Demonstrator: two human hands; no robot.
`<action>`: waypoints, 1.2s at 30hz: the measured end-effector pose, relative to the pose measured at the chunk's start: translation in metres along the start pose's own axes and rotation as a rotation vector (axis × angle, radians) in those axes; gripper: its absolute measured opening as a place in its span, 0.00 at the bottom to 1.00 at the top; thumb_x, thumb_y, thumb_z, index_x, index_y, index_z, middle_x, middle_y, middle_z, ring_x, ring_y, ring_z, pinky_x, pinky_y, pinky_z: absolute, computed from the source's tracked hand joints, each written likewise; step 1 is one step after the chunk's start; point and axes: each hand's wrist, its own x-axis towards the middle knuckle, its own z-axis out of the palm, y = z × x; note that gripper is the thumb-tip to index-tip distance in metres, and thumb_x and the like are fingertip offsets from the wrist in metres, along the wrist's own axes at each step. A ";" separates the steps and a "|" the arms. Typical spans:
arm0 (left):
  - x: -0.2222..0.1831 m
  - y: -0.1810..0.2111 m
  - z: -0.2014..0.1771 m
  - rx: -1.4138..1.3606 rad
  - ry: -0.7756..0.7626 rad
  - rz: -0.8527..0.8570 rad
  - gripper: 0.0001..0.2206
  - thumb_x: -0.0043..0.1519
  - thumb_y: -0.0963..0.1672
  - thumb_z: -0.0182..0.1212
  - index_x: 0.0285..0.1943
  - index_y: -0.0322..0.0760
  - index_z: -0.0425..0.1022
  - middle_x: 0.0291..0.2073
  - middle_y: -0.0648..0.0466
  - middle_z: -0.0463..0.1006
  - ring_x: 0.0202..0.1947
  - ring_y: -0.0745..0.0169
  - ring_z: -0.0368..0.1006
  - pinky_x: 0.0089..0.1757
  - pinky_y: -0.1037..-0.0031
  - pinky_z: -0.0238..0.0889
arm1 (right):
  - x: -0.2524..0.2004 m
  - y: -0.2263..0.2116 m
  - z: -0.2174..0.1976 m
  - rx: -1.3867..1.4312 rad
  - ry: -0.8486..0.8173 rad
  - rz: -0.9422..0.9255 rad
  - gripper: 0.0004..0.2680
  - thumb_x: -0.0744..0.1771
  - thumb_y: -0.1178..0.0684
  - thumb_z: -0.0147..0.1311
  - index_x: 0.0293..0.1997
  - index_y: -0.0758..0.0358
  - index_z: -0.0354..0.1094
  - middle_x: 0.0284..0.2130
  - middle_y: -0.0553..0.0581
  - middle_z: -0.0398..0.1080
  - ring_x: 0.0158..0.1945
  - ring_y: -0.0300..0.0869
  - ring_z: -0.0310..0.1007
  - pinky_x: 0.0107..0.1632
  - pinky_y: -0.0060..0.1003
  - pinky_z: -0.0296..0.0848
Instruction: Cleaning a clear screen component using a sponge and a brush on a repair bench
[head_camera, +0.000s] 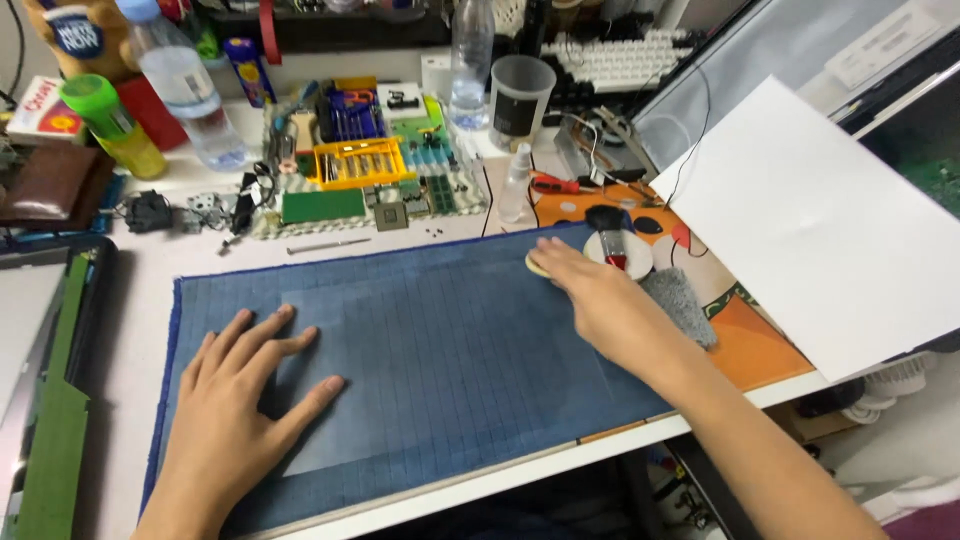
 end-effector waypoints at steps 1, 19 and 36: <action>0.000 0.001 -0.002 -0.002 0.007 0.001 0.30 0.61 0.63 0.68 0.70 0.60 0.84 0.82 0.60 0.73 0.87 0.44 0.56 0.77 0.41 0.47 | 0.006 0.007 0.010 -0.006 0.004 -0.003 0.33 0.65 0.79 0.40 0.83 0.63 0.60 0.84 0.63 0.56 0.86 0.51 0.54 0.84 0.47 0.54; -0.007 -0.003 -0.006 -0.066 0.070 0.037 0.27 0.64 0.62 0.69 0.68 0.57 0.85 0.77 0.58 0.78 0.81 0.38 0.62 0.74 0.42 0.45 | -0.099 -0.085 -0.027 0.255 -0.413 0.182 0.32 0.71 0.67 0.42 0.86 0.34 0.62 0.87 0.33 0.60 0.90 0.33 0.53 0.85 0.48 0.55; -0.001 -0.018 -0.013 -0.275 0.082 -0.046 0.36 0.52 0.56 0.85 0.73 0.54 0.84 0.77 0.49 0.78 0.81 0.40 0.66 0.71 0.48 0.53 | -0.009 -0.177 0.078 0.320 -0.084 -0.800 0.14 0.79 0.60 0.44 0.77 0.69 0.65 0.76 0.66 0.70 0.81 0.59 0.69 0.87 0.58 0.60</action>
